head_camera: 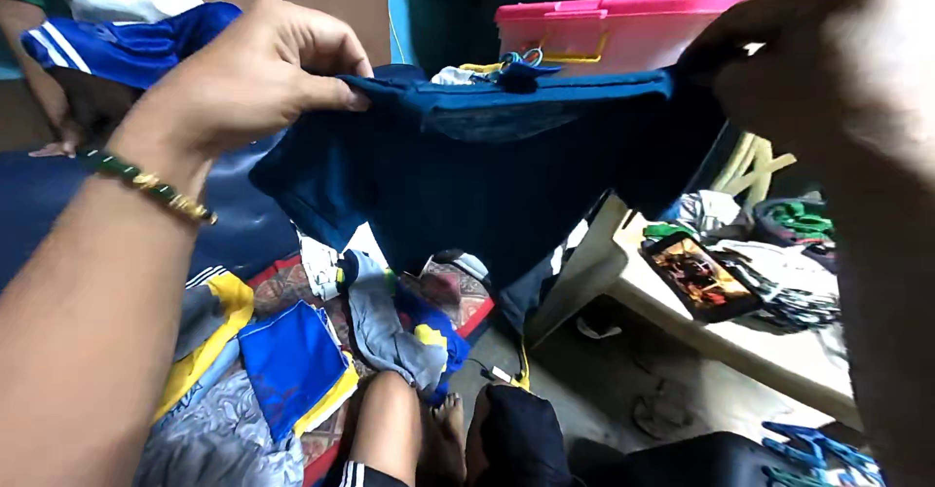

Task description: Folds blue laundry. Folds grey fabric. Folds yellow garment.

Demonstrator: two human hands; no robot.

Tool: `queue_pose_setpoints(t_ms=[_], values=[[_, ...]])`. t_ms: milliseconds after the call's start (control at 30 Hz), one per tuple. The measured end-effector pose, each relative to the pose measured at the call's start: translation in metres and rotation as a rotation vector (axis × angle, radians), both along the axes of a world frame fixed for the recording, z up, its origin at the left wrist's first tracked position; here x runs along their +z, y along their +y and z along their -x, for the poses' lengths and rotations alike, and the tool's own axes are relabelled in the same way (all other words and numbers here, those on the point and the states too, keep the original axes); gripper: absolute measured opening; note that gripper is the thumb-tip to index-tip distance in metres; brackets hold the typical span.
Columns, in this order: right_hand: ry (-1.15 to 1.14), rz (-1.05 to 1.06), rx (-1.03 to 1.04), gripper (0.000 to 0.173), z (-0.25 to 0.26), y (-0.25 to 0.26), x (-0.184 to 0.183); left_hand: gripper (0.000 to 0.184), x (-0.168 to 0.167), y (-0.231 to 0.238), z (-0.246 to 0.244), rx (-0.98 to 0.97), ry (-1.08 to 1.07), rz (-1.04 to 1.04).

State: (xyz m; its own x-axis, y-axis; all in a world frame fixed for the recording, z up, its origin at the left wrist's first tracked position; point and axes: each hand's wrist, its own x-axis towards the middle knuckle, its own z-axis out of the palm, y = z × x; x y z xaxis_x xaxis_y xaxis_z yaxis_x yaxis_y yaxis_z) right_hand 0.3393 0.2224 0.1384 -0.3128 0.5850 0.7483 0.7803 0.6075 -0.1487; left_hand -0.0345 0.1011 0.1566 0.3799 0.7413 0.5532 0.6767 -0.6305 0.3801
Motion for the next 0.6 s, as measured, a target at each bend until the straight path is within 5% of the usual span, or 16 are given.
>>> queue_pose_setpoints(t_ms=[100,167,300,600], values=[[0.181,-0.035,0.178,0.024,-0.017,0.006,-0.003,0.014,-0.003,-0.011,-0.001,-0.493,-0.013,-0.002],[0.381,0.018,0.526,0.024,-0.008,0.002,-0.001,0.016,0.003,-0.004,-0.008,-0.671,-0.022,0.033],[0.345,0.189,0.888,0.027,0.052,-0.024,0.010,0.012,0.013,0.006,-0.068,-0.363,-0.083,0.029],[0.126,0.237,1.001,0.028,0.085,-0.023,0.022,0.019,0.011,0.024,-0.084,-0.368,-0.225,0.322]])
